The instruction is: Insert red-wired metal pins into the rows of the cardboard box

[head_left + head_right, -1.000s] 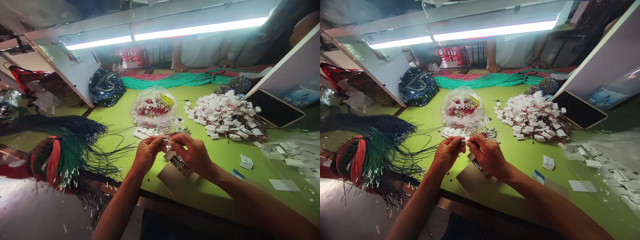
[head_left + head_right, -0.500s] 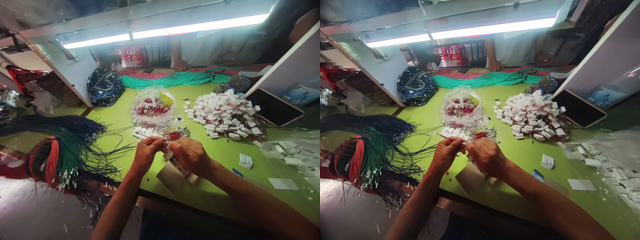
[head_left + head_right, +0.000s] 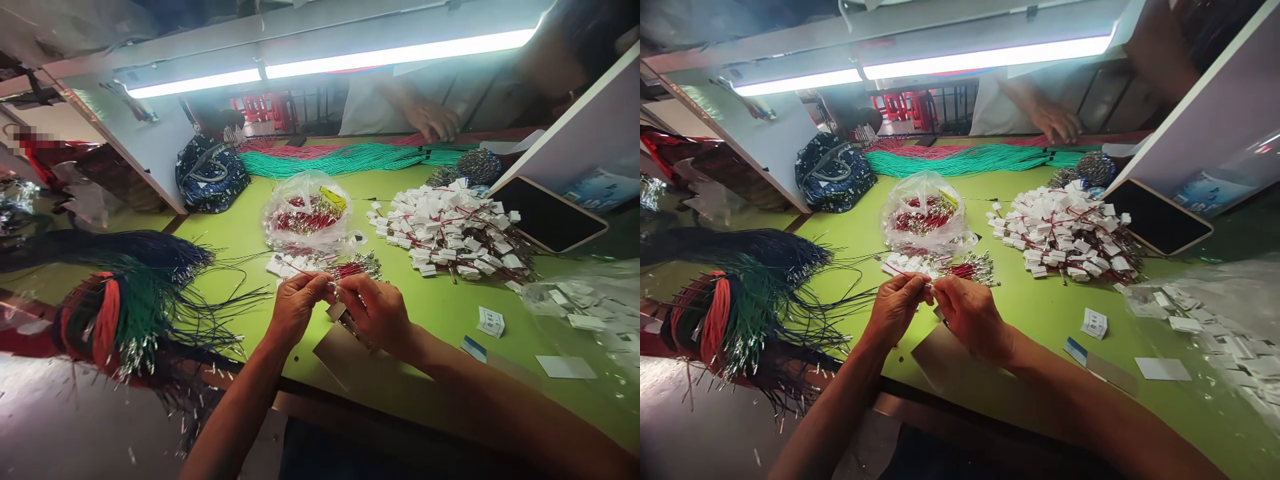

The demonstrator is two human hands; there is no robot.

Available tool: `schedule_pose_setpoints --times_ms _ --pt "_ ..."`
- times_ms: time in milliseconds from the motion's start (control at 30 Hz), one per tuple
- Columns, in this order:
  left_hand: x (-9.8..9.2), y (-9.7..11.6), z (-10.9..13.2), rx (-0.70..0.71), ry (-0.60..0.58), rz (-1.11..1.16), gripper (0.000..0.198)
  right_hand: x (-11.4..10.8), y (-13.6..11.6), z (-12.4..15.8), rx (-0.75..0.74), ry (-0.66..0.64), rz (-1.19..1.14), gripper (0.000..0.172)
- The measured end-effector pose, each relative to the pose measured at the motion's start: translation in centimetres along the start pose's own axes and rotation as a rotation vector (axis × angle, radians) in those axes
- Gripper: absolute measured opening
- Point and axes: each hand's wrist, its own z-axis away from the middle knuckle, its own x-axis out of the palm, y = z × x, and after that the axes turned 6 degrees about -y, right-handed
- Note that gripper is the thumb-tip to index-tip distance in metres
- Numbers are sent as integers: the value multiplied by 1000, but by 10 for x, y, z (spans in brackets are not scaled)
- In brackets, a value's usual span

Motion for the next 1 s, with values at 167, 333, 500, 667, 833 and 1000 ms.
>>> schedule_pose_setpoints --times_ms 167,333,500,667,833,1000 --pt "3 1 -1 -37 -13 130 28 -6 -5 -6 317 -128 -344 11" --pt "4 2 -3 -60 -16 189 30 -8 -11 -12 579 -191 -665 15" --pt "5 -1 -3 -49 14 187 30 -4 -9 -9 544 -142 -553 15" --pt "6 -2 -2 -16 32 135 26 -2 -3 -5 158 -42 -136 9" --pt "5 -4 0 29 37 46 24 -2 0 -5 -86 -12 108 16" --pt "5 -5 1 52 35 35 23 -2 -2 -5 79 -60 -65 11"
